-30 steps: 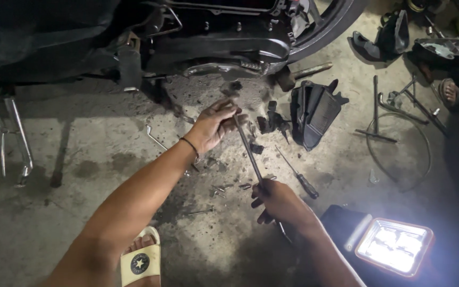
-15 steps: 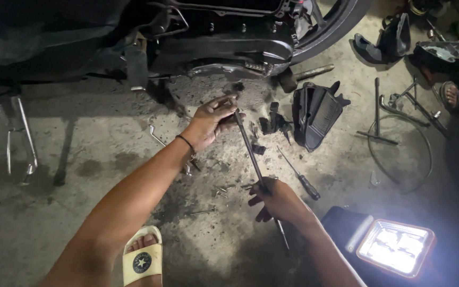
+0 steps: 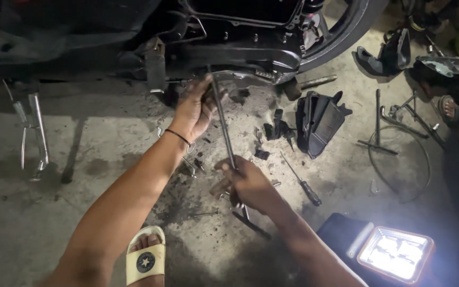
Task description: Using a T-handle wrench to unscrew and remove bolts from a motorcycle engine cover
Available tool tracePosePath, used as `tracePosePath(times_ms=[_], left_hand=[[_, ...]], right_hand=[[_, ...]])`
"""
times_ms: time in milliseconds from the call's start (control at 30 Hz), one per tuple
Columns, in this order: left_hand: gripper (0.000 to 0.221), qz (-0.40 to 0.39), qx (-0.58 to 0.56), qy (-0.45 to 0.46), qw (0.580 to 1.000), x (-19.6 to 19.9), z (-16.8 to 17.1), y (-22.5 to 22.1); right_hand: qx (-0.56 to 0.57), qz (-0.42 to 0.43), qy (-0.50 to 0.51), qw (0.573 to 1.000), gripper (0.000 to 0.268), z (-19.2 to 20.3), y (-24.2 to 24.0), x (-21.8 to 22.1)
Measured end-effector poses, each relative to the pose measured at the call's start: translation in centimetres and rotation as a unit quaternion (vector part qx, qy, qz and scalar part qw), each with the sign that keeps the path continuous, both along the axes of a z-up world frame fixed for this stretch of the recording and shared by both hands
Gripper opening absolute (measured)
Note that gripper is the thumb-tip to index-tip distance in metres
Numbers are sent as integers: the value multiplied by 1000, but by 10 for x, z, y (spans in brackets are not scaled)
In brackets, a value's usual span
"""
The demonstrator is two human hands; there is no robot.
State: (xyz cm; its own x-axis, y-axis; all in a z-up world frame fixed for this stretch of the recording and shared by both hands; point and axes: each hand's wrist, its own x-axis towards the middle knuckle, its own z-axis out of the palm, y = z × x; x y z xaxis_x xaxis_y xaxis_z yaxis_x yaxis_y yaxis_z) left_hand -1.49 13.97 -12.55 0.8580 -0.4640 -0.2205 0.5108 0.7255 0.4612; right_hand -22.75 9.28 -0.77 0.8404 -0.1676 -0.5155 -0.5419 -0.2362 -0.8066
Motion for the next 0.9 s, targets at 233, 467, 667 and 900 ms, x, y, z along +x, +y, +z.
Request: tracePosePath(times_ms=[233, 467, 667, 900], left_hand=[[21, 49, 30, -35, 998, 45, -5, 2], [33, 53, 44, -20, 997, 55, 3, -1], [31, 47, 55, -25, 997, 61, 2, 0], [29, 38, 95, -79, 992, 69, -5, -5]], right_hand=[[-7, 1, -18, 1000, 37, 22, 19, 35], [36, -23, -34, 999, 40, 41, 27, 52], [65, -43, -28, 997, 41, 43, 26, 61], [86, -51, -39, 994, 43, 17, 18, 65]])
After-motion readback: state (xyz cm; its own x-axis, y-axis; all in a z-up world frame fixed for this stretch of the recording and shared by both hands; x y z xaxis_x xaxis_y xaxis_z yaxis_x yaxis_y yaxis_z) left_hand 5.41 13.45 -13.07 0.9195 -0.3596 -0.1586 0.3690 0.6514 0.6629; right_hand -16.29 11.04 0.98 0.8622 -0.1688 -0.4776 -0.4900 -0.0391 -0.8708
